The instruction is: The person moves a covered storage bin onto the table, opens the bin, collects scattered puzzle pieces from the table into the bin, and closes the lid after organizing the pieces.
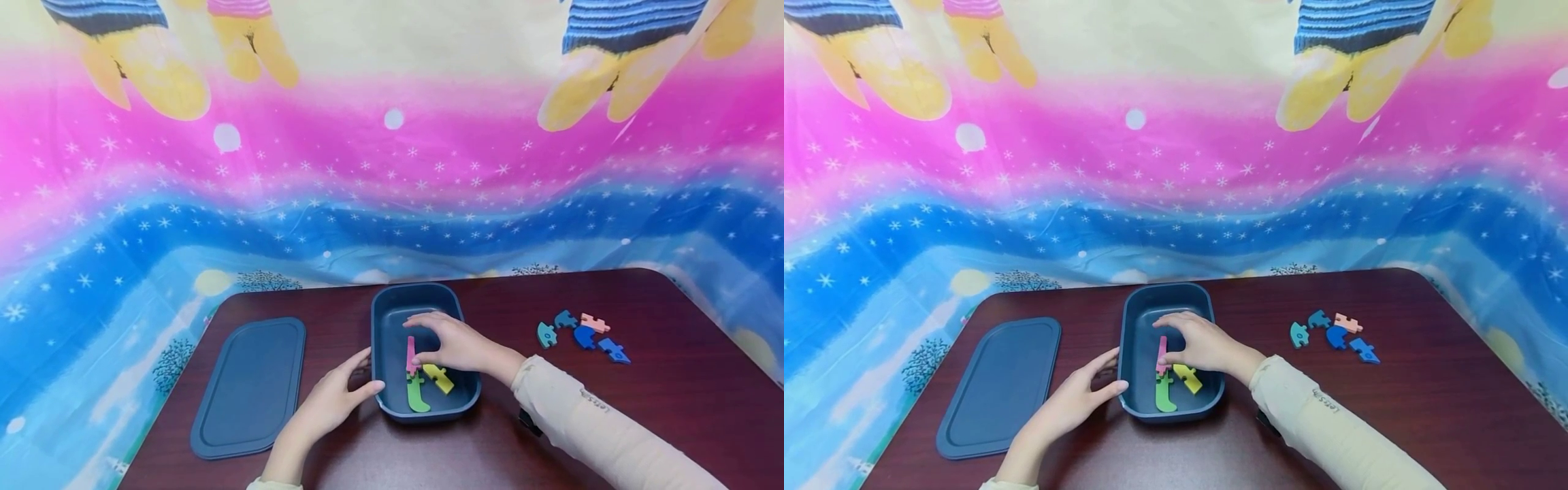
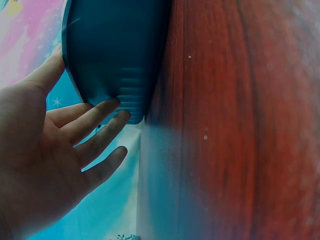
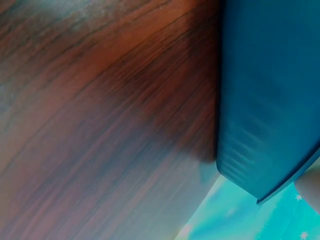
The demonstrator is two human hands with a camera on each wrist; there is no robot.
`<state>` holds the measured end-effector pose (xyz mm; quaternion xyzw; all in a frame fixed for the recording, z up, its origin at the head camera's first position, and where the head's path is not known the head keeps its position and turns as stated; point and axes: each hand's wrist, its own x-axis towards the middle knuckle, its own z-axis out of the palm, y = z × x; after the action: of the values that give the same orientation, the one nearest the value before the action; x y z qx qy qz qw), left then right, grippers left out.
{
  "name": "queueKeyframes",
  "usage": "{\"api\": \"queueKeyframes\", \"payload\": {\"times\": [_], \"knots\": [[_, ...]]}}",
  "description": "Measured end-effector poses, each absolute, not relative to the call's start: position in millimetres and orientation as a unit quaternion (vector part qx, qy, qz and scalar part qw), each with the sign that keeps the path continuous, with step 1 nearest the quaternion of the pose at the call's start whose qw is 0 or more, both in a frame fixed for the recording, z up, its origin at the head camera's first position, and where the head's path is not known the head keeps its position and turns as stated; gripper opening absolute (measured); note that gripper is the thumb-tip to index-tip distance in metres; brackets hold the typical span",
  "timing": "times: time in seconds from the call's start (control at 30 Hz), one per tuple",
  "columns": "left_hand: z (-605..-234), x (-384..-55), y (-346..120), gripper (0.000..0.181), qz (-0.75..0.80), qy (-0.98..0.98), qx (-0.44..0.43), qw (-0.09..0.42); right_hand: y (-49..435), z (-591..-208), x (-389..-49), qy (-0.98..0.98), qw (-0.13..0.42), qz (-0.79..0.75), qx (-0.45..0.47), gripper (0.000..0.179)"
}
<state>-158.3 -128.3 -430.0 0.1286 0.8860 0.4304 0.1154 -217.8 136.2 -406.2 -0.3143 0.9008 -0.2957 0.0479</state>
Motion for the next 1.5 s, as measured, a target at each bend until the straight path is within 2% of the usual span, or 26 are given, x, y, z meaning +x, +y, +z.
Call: {"api": "queueKeyframes", "payload": {"times": [0.63, 1.5], "knots": [[-430.2, -158.5, -128.7, 0.07, 0.435, 0.883, 0.131, 0.116, 143.0, -399.4, -215.1, 0.895, 0.04, -0.313, -0.314, 0.056], [-429.6, -157.1, -127.3, 0.07, 0.435, 0.885, 0.127, 0.11, 176.2, -396.6, -188.8, 0.887, -0.013, -0.352, -0.299, 0.05]]}}
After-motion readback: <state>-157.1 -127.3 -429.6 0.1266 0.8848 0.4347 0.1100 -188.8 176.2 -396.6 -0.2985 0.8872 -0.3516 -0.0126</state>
